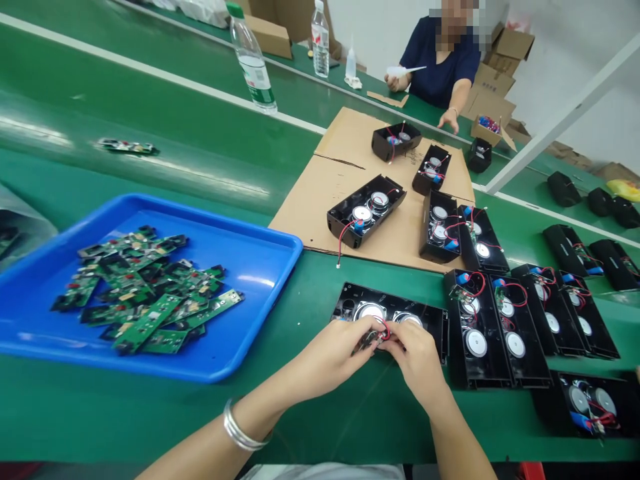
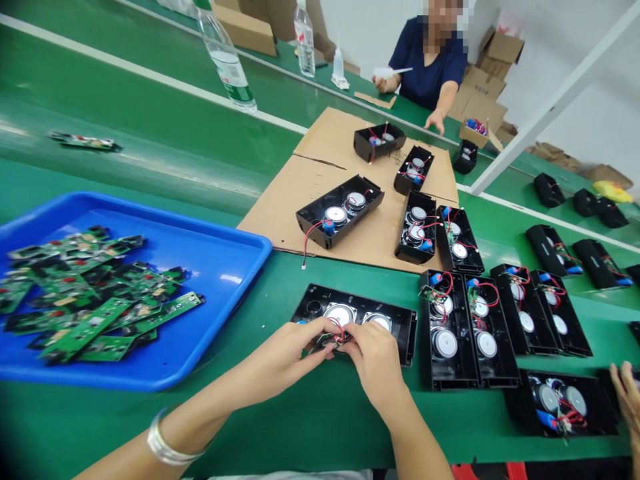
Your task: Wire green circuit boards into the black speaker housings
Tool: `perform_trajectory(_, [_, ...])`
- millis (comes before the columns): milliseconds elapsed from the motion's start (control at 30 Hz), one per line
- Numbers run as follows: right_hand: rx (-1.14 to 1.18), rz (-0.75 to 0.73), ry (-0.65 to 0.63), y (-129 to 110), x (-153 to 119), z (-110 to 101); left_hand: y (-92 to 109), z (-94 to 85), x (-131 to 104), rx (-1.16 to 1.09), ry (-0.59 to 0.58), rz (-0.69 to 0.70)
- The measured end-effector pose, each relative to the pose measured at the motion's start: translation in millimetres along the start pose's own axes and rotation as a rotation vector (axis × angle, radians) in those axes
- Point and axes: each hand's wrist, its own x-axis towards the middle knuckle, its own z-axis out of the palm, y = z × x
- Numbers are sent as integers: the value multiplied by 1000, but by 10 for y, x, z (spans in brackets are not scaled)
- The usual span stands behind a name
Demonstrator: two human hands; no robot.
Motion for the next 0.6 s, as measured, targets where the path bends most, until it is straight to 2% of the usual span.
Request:
perform_trajectory(100, [-41,74,-67,-23,-63,-142,28,26,-7,38,-3,-69])
perform_trajectory(233, [-311,114,-118,-27,-135,-433,37,46,-32,-72,26,-223])
perform_trajectory(333, [-494,66,-323,11,-63,-512,14,22,-36,-219,44,-310])
perform_trajectory(433, [-538,68,-481,38,73,-452,2,-37,-26,-291,82,-376])
perform_trajectory(500, [-488,111,-480,-1,123,-390,12,-103,-36,-341,103,-415])
perform_trajectory(600, [-342,206,-358,-173,81,-361,30,-251,-111,-439,109,-516])
